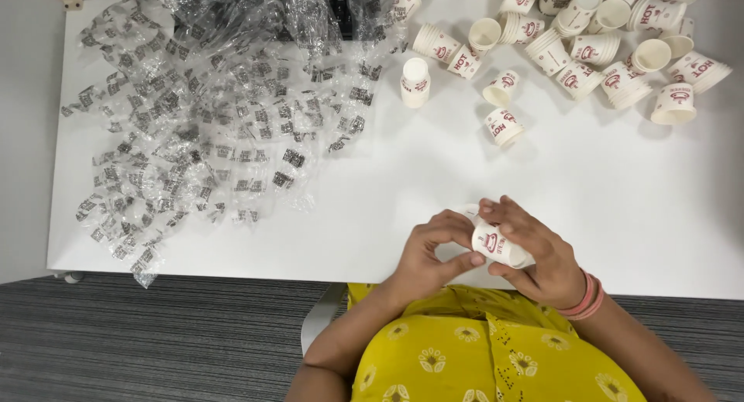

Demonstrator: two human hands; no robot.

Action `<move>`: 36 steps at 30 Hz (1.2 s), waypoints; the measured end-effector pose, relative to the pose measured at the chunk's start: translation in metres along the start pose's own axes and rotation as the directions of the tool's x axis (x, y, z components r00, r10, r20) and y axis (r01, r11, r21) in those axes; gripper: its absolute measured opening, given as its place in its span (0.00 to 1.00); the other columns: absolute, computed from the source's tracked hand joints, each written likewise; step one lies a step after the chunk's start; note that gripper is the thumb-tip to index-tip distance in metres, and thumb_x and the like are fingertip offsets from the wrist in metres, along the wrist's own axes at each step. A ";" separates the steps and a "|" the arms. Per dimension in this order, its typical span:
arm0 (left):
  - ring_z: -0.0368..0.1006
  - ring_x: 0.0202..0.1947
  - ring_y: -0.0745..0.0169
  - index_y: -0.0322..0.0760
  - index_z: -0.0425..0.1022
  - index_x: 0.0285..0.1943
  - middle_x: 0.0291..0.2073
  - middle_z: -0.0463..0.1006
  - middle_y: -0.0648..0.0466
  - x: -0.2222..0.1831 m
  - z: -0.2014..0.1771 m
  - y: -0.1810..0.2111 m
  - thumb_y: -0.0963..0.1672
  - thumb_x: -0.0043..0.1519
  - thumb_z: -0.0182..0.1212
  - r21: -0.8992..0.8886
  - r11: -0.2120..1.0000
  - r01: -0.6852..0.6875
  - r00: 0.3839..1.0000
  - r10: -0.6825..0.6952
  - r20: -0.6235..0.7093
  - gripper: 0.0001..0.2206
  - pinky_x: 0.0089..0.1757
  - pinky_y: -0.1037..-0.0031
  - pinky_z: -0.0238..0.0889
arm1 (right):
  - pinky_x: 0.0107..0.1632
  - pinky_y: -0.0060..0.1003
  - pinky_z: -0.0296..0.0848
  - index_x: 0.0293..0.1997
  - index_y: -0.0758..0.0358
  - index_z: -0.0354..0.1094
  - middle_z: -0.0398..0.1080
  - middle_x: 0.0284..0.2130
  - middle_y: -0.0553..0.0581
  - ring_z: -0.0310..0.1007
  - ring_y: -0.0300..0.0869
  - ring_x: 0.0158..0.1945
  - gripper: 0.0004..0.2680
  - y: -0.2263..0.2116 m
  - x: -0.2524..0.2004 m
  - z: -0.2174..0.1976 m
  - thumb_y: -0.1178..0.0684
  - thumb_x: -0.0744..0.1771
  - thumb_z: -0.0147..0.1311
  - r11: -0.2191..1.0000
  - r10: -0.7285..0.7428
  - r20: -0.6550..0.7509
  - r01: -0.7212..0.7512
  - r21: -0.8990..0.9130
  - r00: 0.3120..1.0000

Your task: The recorder is stacking paper cups and organizing them into columns on a white table.

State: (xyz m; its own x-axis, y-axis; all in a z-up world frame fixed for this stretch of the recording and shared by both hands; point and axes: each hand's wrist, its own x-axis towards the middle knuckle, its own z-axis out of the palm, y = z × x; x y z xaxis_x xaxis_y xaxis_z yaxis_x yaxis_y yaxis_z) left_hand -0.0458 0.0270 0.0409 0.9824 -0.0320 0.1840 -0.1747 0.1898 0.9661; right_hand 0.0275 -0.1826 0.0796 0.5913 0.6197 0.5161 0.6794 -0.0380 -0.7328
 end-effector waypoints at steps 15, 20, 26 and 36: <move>0.60 0.72 0.53 0.40 0.63 0.72 0.68 0.65 0.50 0.017 -0.013 -0.007 0.55 0.50 0.77 0.164 0.983 -0.079 0.996 0.083 -0.021 0.42 0.71 0.61 0.53 | 0.71 0.57 0.51 0.70 0.61 0.52 0.61 0.64 0.70 0.59 0.60 0.70 0.30 0.022 0.011 0.003 0.46 0.61 0.62 0.996 0.015 0.173 0.001 -0.089 0.985; 0.65 0.66 0.53 0.40 0.64 0.69 0.64 0.69 0.50 0.023 0.003 -0.023 0.52 0.51 0.77 0.327 0.940 -0.094 0.994 0.073 0.076 0.37 0.65 0.63 0.60 | 0.74 0.48 0.62 0.73 0.59 0.55 0.63 0.67 0.63 0.63 0.57 0.71 0.20 0.060 0.027 -0.006 0.55 0.70 0.53 0.955 0.276 -0.191 -0.292 -0.058 0.942; 0.76 0.51 0.58 0.42 0.72 0.57 0.50 0.78 0.53 0.028 0.015 -0.048 0.46 0.60 0.73 0.391 0.920 0.005 0.993 -0.050 0.105 0.19 0.52 0.69 0.71 | 0.62 0.51 0.67 0.61 0.61 0.67 0.62 0.62 0.70 0.63 0.64 0.63 0.15 0.105 0.059 -0.001 0.57 0.67 0.60 0.789 0.367 -0.145 -0.390 -0.475 0.919; 0.70 0.65 0.55 0.36 0.70 0.66 0.58 0.76 0.50 0.041 -0.006 -0.002 0.46 0.65 0.67 0.207 0.975 -0.087 0.996 0.085 0.020 0.22 0.66 0.66 0.61 | 0.69 0.54 0.66 0.60 0.50 0.59 0.68 0.50 0.52 0.73 0.48 0.58 0.21 0.039 0.052 -0.021 0.61 0.64 0.64 0.333 0.584 -0.017 -0.221 0.917 0.811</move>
State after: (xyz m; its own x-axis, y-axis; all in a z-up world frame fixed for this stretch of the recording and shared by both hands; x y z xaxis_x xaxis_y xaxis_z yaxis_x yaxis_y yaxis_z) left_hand -0.0048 0.0312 0.0458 0.9626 -0.0349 0.2687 -0.2693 -0.0150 0.9629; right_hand 0.0936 -0.1683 0.0871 0.8840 0.4675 -0.0021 -0.3028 0.5692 -0.7644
